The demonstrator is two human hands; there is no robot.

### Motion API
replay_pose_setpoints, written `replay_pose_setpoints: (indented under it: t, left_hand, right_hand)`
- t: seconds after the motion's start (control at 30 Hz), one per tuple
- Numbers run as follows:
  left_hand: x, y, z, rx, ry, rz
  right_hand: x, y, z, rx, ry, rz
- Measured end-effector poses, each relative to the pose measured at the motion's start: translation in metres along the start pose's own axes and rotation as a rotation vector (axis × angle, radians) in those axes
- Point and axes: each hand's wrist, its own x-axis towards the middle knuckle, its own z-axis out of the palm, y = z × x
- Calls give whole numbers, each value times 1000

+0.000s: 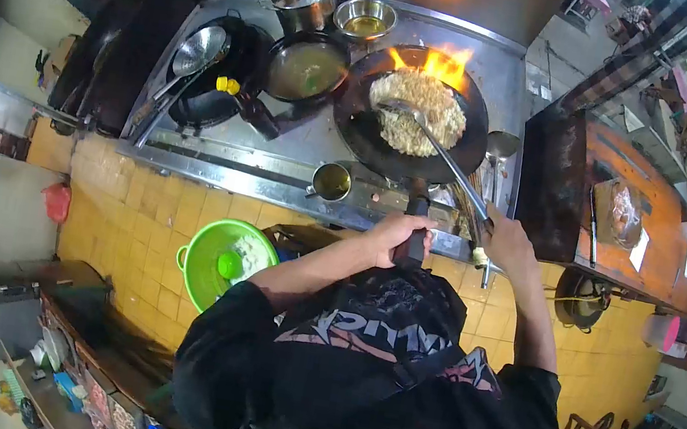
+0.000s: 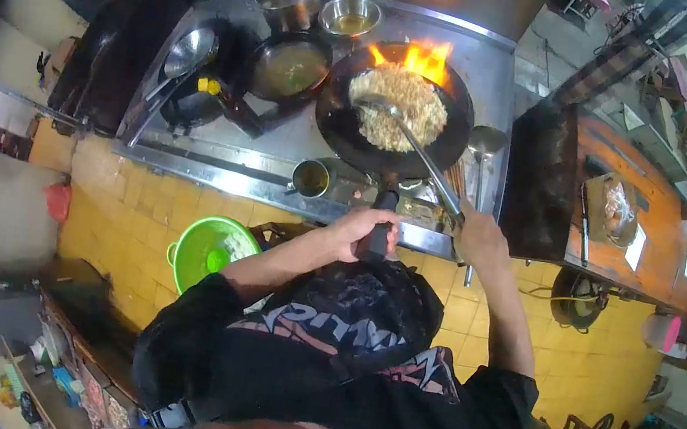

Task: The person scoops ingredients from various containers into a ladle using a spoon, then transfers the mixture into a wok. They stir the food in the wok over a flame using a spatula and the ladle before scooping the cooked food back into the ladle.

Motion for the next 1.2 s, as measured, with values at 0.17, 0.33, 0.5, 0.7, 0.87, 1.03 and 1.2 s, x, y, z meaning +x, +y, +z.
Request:
replay_pose_setpoints:
  t: [0.17, 0.33, 0.5, 0.7, 0.87, 1.03, 1.2]
  left_hand:
    - [84, 44, -71, 199, 40, 292]
    - [4, 5, -25, 164, 68, 105]
    - [117, 13, -106, 434, 187, 487]
    - [151, 15, -115, 400, 284, 584]
    - [140, -23, -170, 855, 441, 684]
    - [123, -51, -186, 722, 323, 667]
    - [67, -32, -152, 637, 349, 558]
  right_hand:
    - [19, 29, 38, -199, 59, 43]
    - [8, 30, -18, -61, 237, -35]
    - [10, 37, 19, 270, 218, -72]
    - [103, 31, 88, 1047, -368, 351]
    - [118, -15, -52, 1522, 45, -95]
    - [203, -82, -45, 687, 930, -674]
    - [257, -124, -89, 983, 868, -810]
